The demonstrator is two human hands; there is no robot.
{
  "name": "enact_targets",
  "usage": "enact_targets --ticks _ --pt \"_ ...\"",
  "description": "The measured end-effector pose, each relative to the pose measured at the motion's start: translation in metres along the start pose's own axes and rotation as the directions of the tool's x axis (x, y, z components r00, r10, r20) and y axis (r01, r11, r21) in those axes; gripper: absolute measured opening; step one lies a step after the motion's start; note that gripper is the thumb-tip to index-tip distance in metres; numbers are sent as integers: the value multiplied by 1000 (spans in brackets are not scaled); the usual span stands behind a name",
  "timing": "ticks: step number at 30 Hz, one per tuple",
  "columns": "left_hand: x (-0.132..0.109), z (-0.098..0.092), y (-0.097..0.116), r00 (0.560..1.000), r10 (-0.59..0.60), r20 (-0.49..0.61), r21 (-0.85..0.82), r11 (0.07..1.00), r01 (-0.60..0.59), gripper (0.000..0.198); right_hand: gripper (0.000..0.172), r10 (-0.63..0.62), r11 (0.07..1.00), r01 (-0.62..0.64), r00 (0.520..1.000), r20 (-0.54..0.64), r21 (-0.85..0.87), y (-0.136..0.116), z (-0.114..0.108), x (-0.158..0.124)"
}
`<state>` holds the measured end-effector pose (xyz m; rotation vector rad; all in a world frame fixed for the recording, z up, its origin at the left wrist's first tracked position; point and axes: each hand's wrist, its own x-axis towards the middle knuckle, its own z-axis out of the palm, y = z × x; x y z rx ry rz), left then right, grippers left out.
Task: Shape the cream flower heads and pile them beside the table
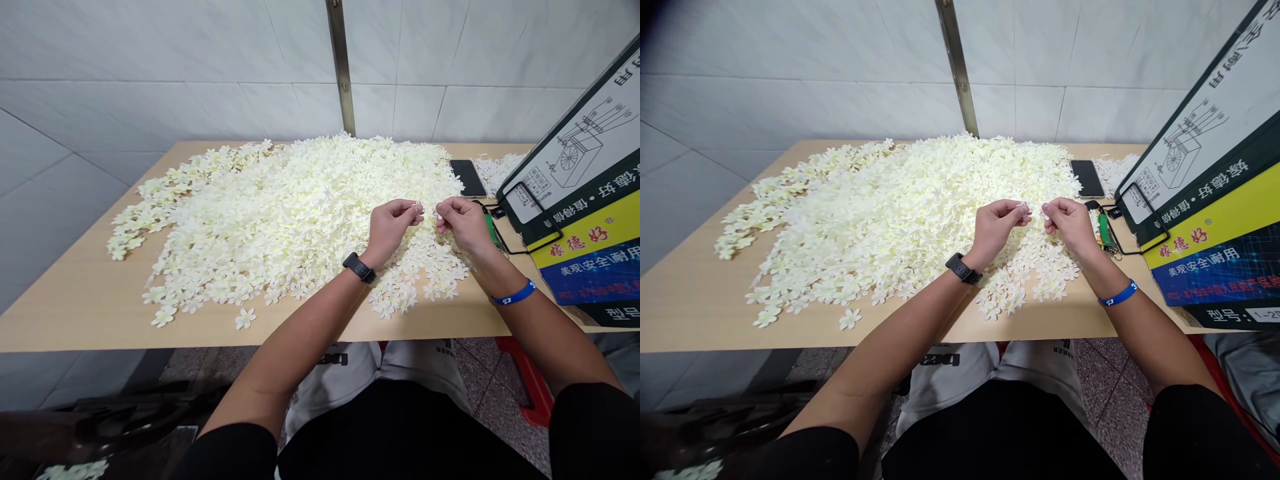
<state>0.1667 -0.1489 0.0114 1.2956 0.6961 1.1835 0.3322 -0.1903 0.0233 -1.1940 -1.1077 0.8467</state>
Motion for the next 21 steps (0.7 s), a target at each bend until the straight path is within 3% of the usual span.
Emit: enact_targets --ticks 5,12,21 --pt "2 -3 -1 1000 27 13 30 999 -28 29 47 102 987 -109 993 60 121 5 -2 3" --pt "7 -6 -1 993 101 -62 63 993 -97 20 41 117 985 -120 992 36 123 2 -2 1" --pt "5 -4 0 1000 -5 -14 -78 997 4 11 50 139 985 -134 989 -42 107 -5 -1 -1"
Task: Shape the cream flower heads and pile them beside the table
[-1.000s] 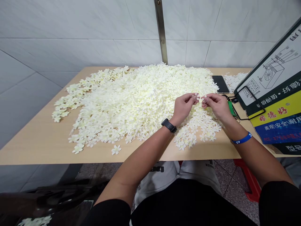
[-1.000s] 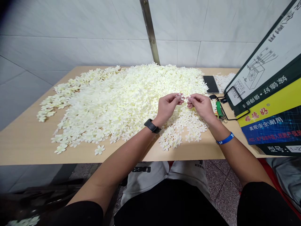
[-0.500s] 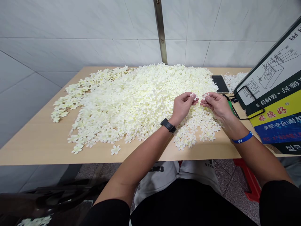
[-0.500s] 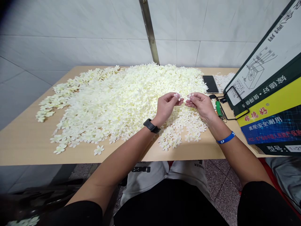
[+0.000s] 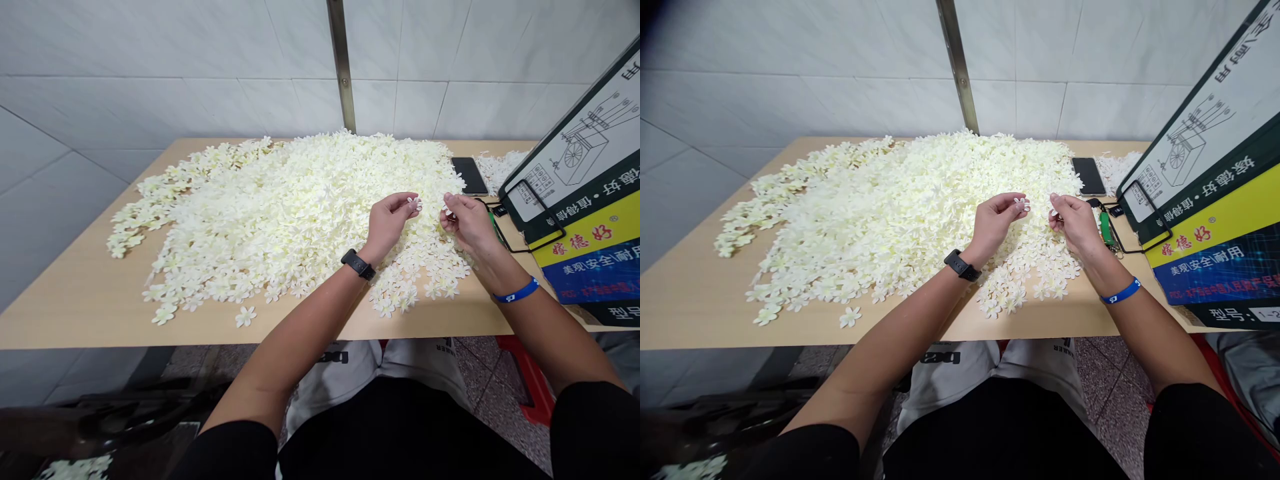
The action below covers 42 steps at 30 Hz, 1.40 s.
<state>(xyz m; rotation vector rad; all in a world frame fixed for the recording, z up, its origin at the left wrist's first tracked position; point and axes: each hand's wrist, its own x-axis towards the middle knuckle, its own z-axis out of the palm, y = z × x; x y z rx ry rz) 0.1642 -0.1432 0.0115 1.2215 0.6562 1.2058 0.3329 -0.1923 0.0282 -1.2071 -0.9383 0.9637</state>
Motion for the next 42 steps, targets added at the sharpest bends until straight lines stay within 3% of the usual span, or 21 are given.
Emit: enact_targets --ticks 6,10,13,17,21,26,29,34,38,42 --pt "1 -1 1 1000 -16 -22 129 992 19 7 50 -52 999 52 995 85 -5 0 1 0" --pt "-1 1 3 997 -80 -7 187 979 80 8 56 -38 991 43 998 47 -128 2 0 -1" --pt "-2 2 5 994 -105 -22 152 983 107 14 55 -138 957 147 989 52 -251 5 -2 0" --pt "-3 2 6 996 -83 -28 85 993 85 19 18 -332 825 342 938 103 -450 8 -2 0" --pt "-1 1 5 999 -40 -7 25 999 40 9 29 -441 685 480 872 212 -548 9 0 -3" --pt "0 1 4 998 -55 3 -20 998 55 12 28 -520 623 549 823 230 -557 5 1 -6" --pt "-1 2 4 999 -36 28 -38 999 37 10 20 -518 658 548 827 217 -517 4 3 -8" --pt "-4 3 3 995 9 97 10 1000 -11 12 13 -441 788 471 881 172 -396 8 8 -8" --pt "-6 5 3 991 20 134 42 999 -26 14 18 -365 856 401 916 168 -327 7 7 -10" --pt "-7 6 3 984 11 180 116 993 -32 15 31 -348 849 392 919 182 -353 0 6 -12"
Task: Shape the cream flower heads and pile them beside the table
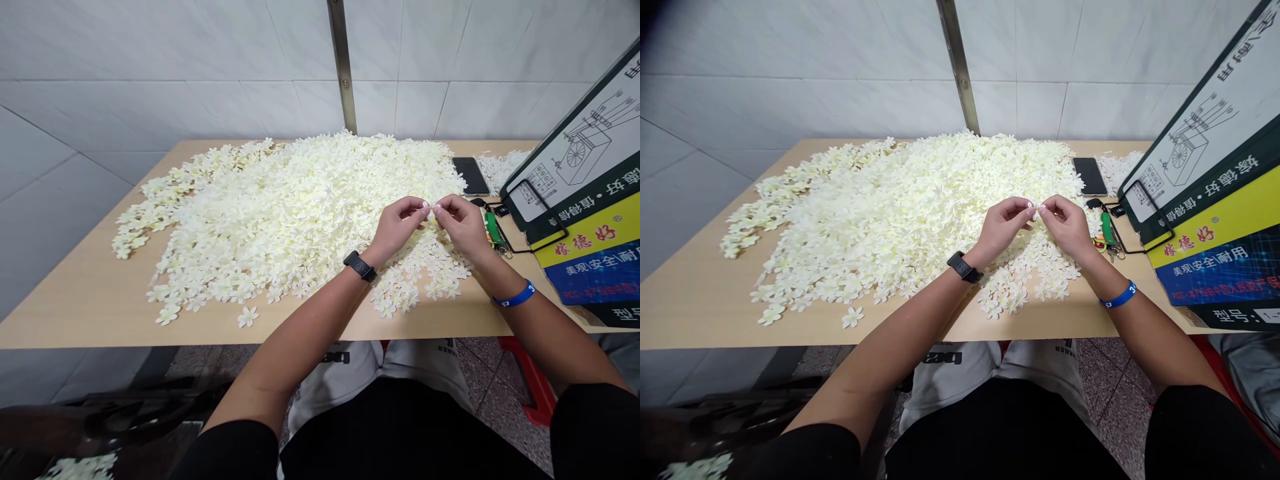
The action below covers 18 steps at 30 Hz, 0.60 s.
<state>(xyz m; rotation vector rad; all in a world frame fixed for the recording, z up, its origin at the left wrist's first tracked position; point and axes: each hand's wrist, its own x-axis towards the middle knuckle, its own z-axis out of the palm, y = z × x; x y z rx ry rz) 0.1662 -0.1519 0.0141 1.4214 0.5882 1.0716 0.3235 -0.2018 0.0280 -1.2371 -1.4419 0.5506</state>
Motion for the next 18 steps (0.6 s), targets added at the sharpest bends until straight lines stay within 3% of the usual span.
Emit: enact_targets --ticks 5,10,18 --pt "0 -1 -3 996 88 28 109 990 -90 10 47 -29 999 30 999 27 -43 -2 0 -1" --pt "0 -2 -2 998 69 13 93 993 -70 10 40 3 999 -5 1000 30 46 1 5 -1" --pt "-2 -2 -5 998 62 9 142 988 -63 30 49 75 992 -80 996 53 96 -2 6 -1"
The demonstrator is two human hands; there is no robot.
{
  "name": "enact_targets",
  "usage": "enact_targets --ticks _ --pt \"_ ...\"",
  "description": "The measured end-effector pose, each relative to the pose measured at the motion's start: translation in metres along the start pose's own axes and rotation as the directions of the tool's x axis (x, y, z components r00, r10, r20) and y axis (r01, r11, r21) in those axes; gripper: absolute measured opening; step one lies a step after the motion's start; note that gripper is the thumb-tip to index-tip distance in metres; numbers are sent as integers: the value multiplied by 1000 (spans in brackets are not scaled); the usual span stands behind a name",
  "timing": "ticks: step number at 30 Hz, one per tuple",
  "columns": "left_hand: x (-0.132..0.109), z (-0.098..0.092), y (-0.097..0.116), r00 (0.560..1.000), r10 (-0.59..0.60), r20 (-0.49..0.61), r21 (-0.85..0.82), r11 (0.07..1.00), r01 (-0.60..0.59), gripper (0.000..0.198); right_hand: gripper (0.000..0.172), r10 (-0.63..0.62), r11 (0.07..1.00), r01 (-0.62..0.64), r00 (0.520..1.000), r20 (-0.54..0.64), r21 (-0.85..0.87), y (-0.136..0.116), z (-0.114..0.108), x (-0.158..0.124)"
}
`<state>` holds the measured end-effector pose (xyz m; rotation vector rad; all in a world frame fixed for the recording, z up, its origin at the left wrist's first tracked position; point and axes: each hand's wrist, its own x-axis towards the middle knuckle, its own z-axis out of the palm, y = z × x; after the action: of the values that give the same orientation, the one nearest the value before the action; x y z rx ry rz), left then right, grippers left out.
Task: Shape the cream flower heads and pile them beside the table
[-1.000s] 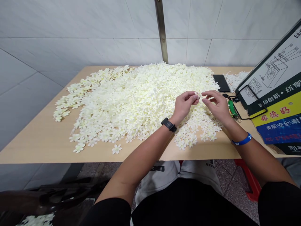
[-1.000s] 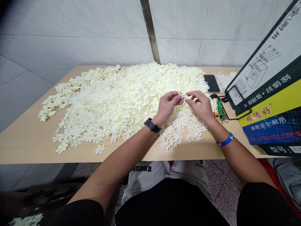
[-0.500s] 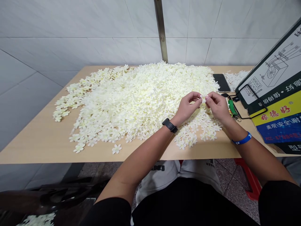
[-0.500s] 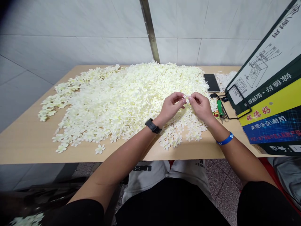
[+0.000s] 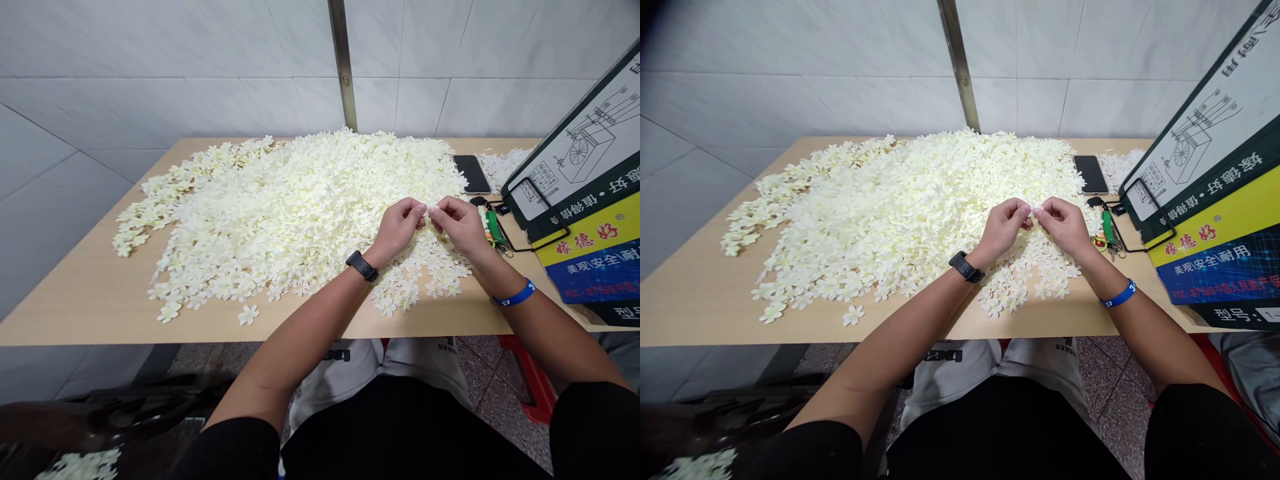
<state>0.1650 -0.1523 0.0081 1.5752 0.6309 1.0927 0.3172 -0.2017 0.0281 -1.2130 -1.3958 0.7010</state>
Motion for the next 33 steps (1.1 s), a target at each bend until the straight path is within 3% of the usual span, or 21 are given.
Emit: enact_targets --ticks 4,9,20,23,27,31,33 --pt "0 -1 1 999 27 21 -6 1000 -27 38 55 -4 1000 5 999 35 -23 0 -4 0" --pt "2 0 8 998 -7 58 -103 995 13 29 54 -41 999 41 999 17 -34 2 -7 2" --pt "9 -9 9 971 -59 -231 -165 986 20 10 44 -68 996 70 997 -39 48 8 -10 7" --pt "9 -7 10 973 -26 -230 -121 993 -2 11 40 -61 998 63 996 -66 23 6 -11 7" --pt "7 -2 12 973 59 -225 55 997 -48 14 48 -105 980 79 985 -136 -185 2 -12 4" --pt "13 -2 21 969 63 -239 232 973 -6 17 53 -42 950 -32 973 -228 -311 1 -15 2" --pt "19 -8 30 973 88 -213 297 955 -21 30 53 -18 946 -76 958 -287 -314 3 -16 3"
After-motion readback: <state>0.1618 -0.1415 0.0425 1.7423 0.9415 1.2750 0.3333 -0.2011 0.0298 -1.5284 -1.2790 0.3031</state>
